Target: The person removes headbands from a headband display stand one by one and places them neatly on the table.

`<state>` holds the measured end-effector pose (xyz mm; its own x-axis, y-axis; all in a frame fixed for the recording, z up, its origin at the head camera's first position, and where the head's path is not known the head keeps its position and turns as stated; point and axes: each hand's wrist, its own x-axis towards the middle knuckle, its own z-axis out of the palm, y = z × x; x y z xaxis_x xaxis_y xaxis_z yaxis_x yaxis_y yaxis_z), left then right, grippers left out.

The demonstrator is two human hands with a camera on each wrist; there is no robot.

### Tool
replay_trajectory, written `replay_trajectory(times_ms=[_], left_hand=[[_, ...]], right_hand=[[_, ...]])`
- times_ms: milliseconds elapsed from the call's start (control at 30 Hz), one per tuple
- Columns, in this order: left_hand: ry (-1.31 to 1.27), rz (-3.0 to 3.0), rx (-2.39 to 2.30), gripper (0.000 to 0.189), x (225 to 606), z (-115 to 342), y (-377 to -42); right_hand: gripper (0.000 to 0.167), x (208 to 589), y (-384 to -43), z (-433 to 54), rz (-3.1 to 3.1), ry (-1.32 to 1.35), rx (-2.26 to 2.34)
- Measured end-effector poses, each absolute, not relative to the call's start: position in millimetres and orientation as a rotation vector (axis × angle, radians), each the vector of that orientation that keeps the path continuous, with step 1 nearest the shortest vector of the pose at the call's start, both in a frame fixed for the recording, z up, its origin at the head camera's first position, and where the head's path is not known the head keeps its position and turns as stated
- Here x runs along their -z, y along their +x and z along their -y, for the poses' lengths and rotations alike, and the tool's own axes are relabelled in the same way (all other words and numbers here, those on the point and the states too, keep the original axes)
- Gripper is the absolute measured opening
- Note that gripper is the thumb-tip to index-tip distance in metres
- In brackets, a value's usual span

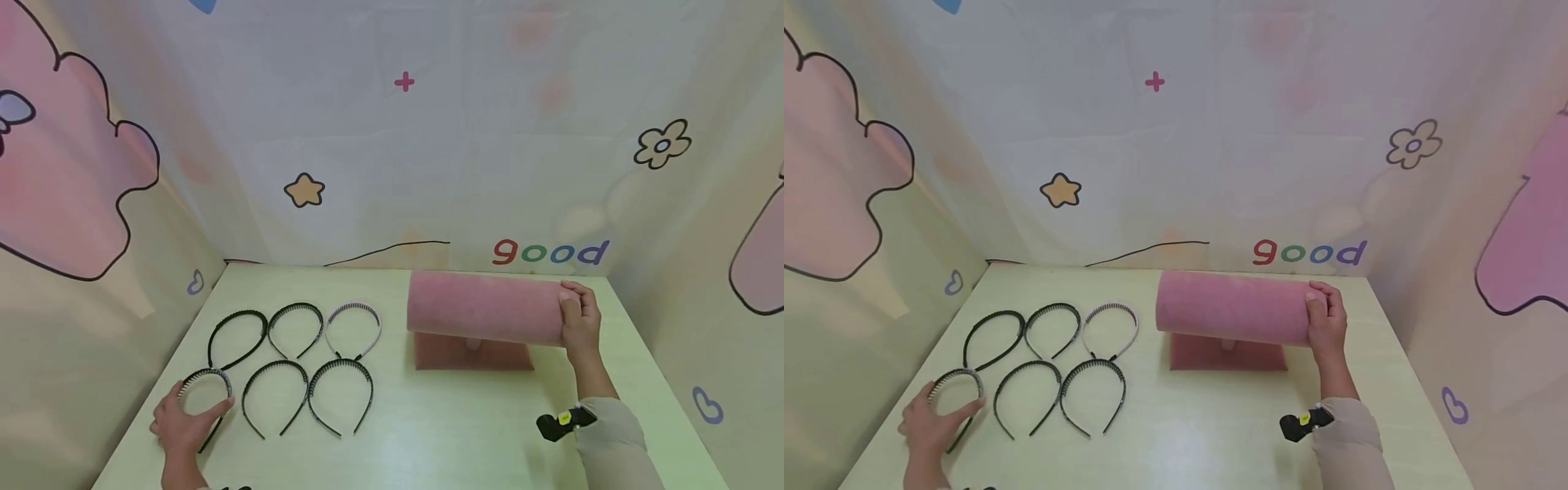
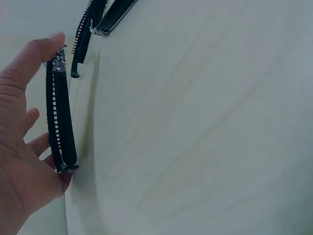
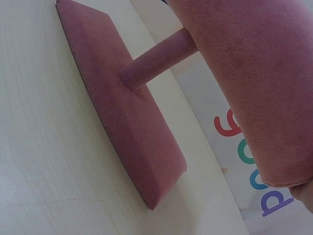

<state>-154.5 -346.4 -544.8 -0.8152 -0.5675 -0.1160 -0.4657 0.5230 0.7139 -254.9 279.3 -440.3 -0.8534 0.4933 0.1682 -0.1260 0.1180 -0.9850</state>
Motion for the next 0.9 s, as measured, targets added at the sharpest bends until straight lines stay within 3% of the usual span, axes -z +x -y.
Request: replay_trajectory(times_ms=[900], left_hand=[[0.792, 2.762, 1.079, 0.13, 562, 359, -161]], right_hand=[[0.025, 449, -258, -282, 1.912, -0.298, -1.749]])
